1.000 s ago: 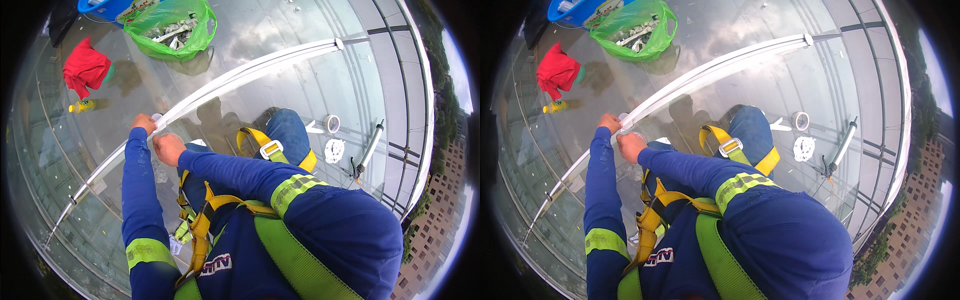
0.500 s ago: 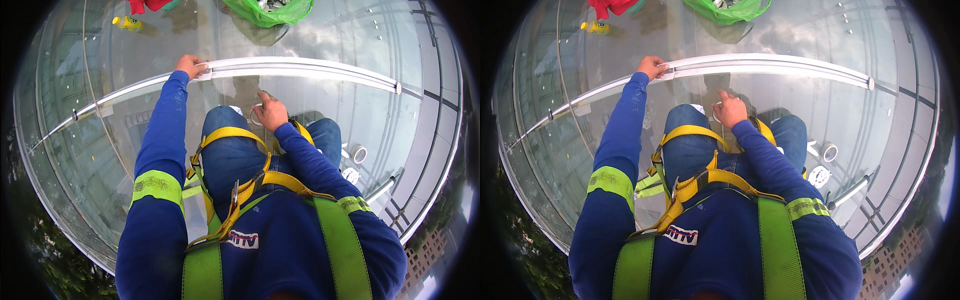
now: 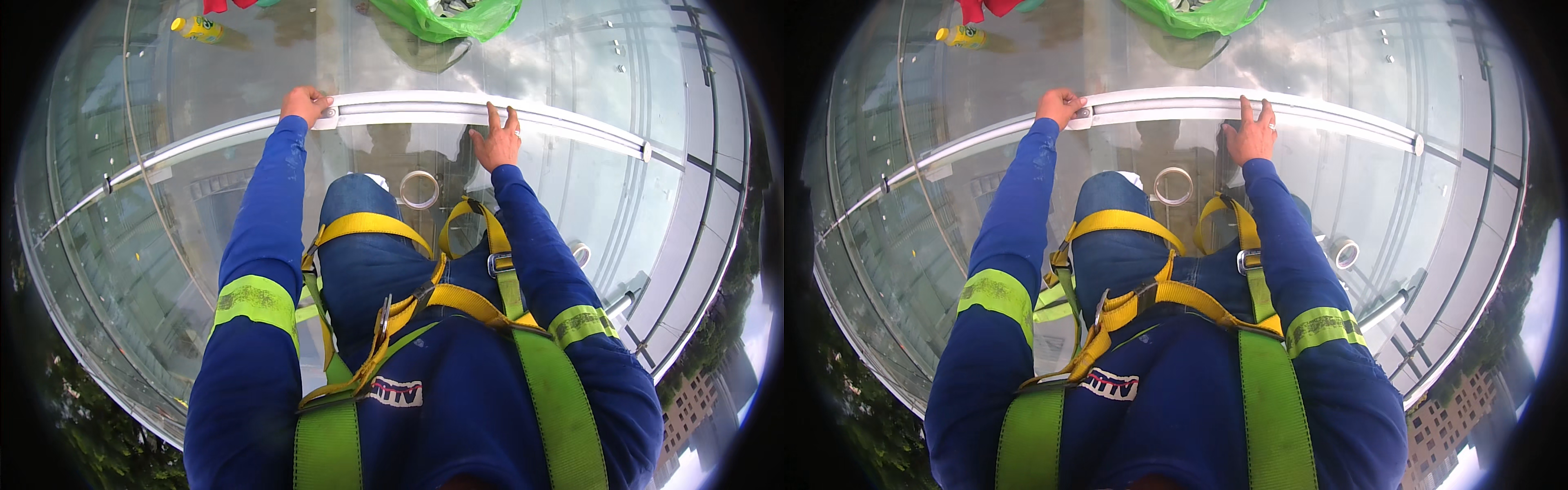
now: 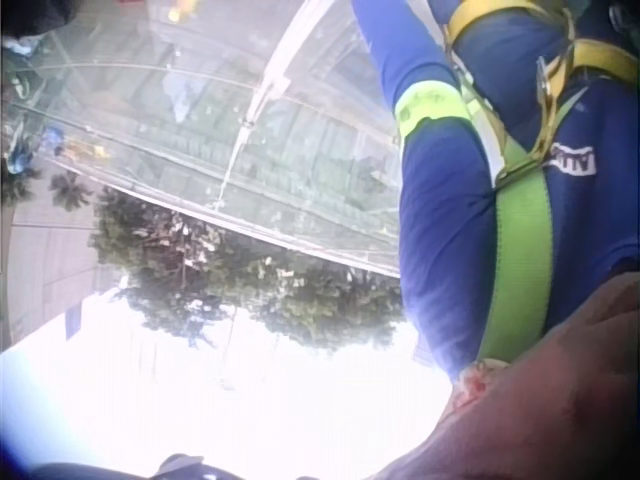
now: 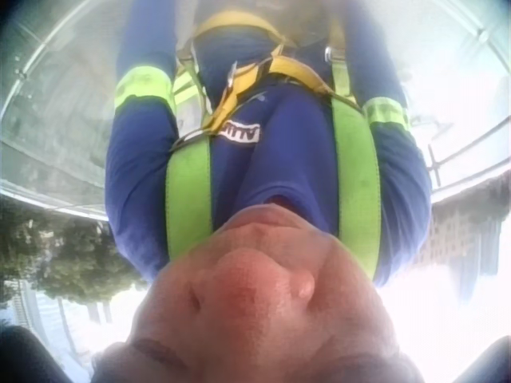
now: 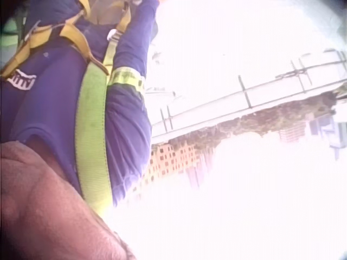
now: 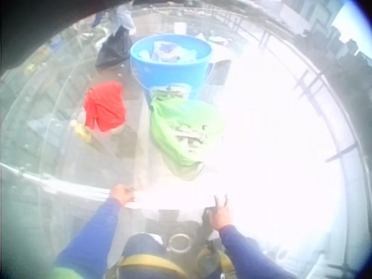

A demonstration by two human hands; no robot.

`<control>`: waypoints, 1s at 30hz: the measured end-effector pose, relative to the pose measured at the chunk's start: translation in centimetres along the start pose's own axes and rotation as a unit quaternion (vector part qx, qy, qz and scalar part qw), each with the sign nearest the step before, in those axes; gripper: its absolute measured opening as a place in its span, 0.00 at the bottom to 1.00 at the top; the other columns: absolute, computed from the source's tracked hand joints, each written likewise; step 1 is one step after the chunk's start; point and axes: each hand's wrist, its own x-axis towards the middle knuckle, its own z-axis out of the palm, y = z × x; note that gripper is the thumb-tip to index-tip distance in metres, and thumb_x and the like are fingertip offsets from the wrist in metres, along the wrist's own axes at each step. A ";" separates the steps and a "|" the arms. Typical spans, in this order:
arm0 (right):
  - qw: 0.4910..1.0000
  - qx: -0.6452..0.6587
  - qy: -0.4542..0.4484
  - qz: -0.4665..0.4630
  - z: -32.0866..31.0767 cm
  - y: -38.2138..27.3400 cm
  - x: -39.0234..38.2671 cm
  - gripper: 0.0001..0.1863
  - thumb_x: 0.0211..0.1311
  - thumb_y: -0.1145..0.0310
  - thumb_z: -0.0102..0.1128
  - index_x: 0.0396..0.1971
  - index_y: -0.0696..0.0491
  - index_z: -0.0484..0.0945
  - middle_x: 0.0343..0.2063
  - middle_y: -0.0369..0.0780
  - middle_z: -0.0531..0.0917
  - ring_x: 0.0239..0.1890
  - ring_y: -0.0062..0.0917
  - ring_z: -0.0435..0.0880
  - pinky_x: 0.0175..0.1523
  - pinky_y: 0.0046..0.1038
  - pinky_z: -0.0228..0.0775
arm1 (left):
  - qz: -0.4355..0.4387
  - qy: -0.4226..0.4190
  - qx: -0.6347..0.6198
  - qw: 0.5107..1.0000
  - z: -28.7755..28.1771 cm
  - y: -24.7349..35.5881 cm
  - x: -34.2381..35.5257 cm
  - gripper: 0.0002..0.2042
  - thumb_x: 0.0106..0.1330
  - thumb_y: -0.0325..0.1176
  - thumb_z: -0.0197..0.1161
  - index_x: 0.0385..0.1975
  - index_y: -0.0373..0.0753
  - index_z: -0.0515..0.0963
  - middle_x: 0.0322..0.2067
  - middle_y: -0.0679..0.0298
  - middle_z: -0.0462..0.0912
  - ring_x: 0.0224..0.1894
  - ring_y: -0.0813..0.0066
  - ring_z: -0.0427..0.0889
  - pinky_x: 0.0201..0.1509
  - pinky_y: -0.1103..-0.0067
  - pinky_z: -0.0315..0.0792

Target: The person applies masking tape along the edges of a glass joint on a transparent walkway, then picks up a sealant gun.

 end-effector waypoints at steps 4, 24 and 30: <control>0.999 0.000 -0.010 0.046 0.0 2.3 0.8 0.48 0.57 0.49 0.73 0.75 0.42 0.58 0.73 0.53 0.54 0.76 0.48 0.54 0.69 0.57 0.59 | 0.011 0.007 0.048 0.999 0.1 0.7 0.3 0.15 0.59 0.45 0.74 0.30 0.37 0.87 0.26 0.54 0.87 0.31 0.61 0.87 0.41 0.67 0.78; 0.988 -0.125 -0.091 0.017 -0.7 4.5 2.5 0.51 0.59 0.34 0.63 0.78 0.29 0.47 0.79 0.47 0.44 0.78 0.52 0.48 0.68 0.60 0.55 | 0.014 -0.028 0.058 0.998 -0.5 1.0 0.8 0.16 0.59 0.46 0.74 0.31 0.37 0.88 0.21 0.59 0.87 0.25 0.68 0.87 0.38 0.72 0.79; 0.989 -0.111 -0.099 0.017 -0.7 3.4 2.1 0.46 0.62 0.38 0.61 0.77 0.24 0.49 0.79 0.48 0.43 0.78 0.56 0.46 0.69 0.65 0.52 | 0.007 -0.031 0.051 0.998 -0.6 0.8 0.5 0.17 0.58 0.47 0.75 0.33 0.37 0.88 0.24 0.57 0.88 0.29 0.64 0.88 0.42 0.70 0.80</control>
